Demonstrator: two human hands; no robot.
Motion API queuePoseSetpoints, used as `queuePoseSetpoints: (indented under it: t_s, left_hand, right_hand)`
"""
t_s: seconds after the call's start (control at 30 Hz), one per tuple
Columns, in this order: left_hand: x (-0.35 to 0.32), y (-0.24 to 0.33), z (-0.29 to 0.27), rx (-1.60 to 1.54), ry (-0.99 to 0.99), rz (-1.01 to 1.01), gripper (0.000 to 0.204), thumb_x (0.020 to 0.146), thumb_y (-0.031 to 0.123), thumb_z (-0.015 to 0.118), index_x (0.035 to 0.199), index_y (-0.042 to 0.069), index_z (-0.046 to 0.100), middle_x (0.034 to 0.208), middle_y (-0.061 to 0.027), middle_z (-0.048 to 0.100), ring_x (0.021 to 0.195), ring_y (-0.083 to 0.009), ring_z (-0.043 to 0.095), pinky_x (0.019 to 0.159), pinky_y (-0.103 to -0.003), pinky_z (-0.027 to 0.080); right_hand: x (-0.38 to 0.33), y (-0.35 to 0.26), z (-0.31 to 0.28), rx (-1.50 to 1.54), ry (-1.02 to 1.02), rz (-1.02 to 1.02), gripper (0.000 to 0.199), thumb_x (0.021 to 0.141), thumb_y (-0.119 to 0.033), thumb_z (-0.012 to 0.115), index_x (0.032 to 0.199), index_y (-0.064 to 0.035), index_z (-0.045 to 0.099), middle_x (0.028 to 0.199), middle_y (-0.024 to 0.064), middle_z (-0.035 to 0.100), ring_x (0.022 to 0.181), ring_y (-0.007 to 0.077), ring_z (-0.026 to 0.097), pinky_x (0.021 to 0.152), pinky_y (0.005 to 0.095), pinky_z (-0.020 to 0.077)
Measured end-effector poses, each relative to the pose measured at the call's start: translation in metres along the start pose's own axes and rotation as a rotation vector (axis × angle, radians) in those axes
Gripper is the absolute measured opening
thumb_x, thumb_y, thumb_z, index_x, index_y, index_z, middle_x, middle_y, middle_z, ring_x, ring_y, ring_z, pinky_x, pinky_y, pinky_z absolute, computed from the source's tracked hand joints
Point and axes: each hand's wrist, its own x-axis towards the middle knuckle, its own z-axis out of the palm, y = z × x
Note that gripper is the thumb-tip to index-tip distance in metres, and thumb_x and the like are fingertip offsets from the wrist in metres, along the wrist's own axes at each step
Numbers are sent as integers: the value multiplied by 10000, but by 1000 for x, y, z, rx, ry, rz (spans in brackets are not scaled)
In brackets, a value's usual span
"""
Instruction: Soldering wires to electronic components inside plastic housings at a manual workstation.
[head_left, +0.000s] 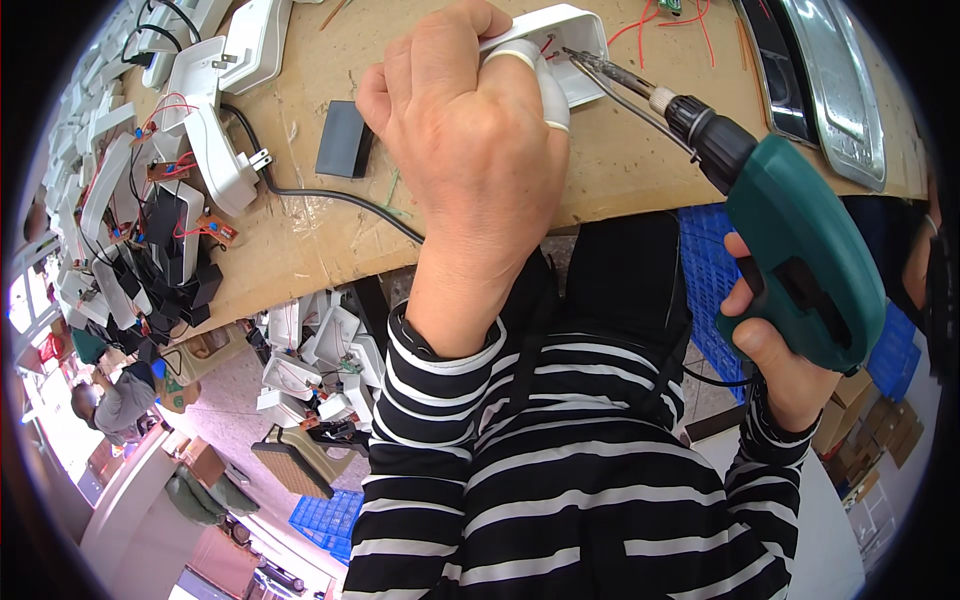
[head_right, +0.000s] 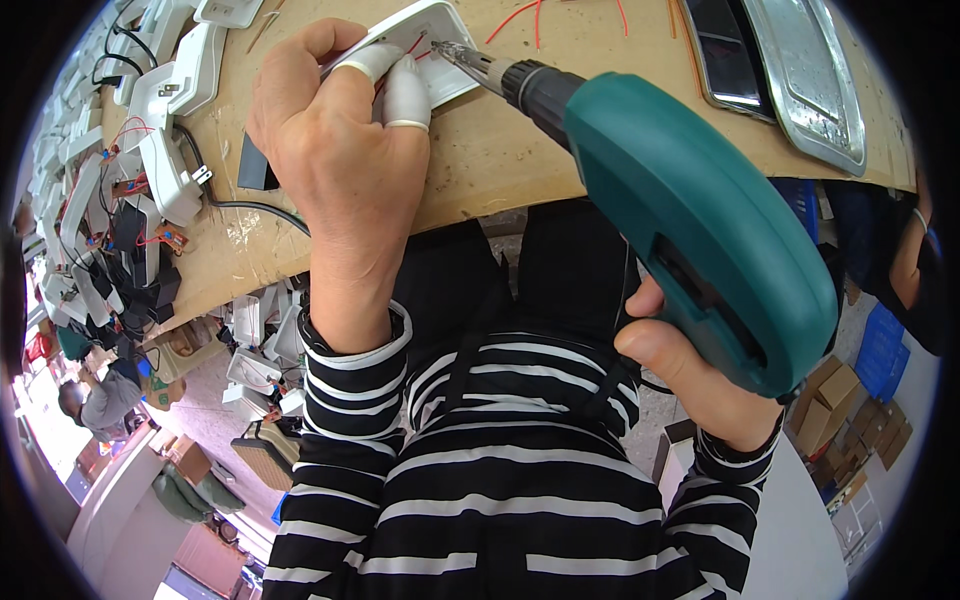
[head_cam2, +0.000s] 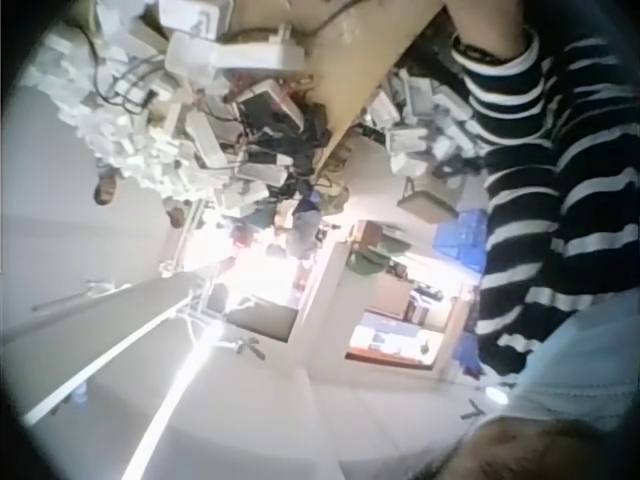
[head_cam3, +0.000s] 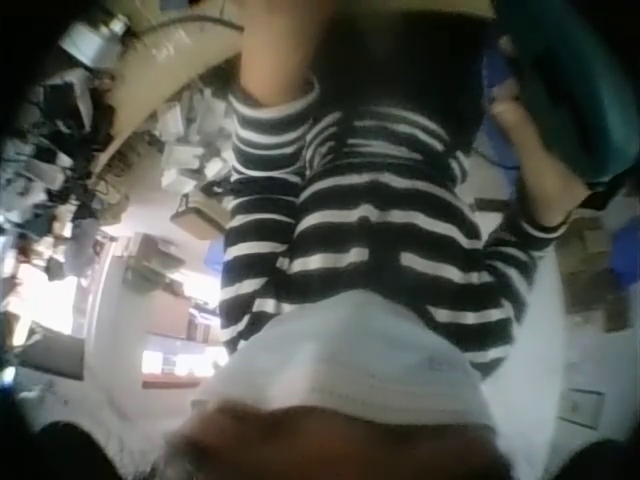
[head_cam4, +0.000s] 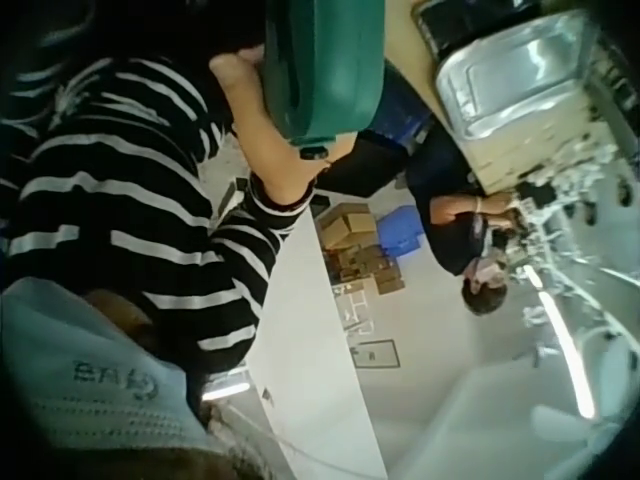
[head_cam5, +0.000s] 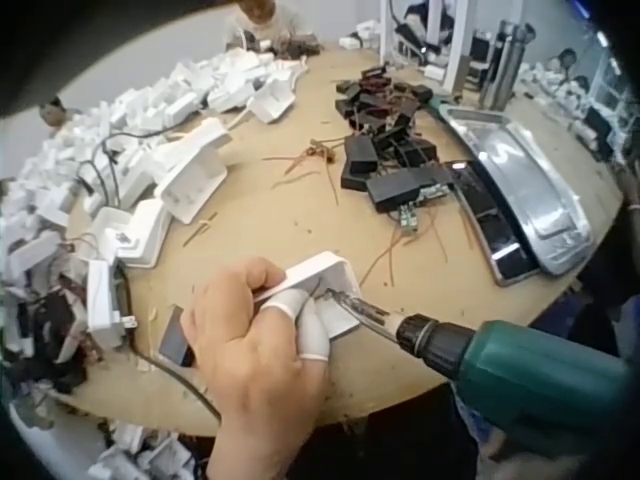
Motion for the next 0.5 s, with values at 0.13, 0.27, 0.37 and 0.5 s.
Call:
queuePoseSetpoints:
  t_s: [0.13, 0.27, 0.37, 0.5]
  left_hand:
    - [0, 1, -1, 14, -4, -1, 93, 580, 35, 617, 667, 4, 623, 815, -52, 557, 738, -213, 508, 657, -323, 365]
    - [0, 2, 1, 12, 0, -11, 84, 578, 29, 610, 657, 1, 617, 815, -50, 560, 738, -211, 509, 665, -324, 361]
    - [-1, 2, 1, 10, 10, -21, 83, 576, 27, 608, 655, 2, 615, 809, -46, 560, 739, -209, 509, 669, -322, 359]
    - [-1, 2, 1, 23, 3, -20, 86, 572, 28, 610, 654, 5, 615, 807, -44, 560, 737, -208, 511, 671, -318, 358]
  right_hand:
    - [-5, 6, 3, 107, 67, -98, 666, 673, -199, 725, 1199, 52, 403, 1027, 215, 549, 696, 147, 558, 616, 245, 465]
    - [-7, 4, -2, 76, 115, -136, 683, 668, -284, 735, 1148, 87, 421, 1004, 213, 555, 666, 149, 563, 584, 234, 462]
    - [-10, 6, 0, 75, 169, -148, 708, 656, -341, 737, 1121, 97, 433, 993, 212, 556, 650, 151, 567, 563, 224, 459]
    - [-11, 8, -5, 85, 174, -163, 708, 654, -355, 736, 1112, 97, 441, 977, 213, 558, 645, 152, 572, 546, 217, 457]
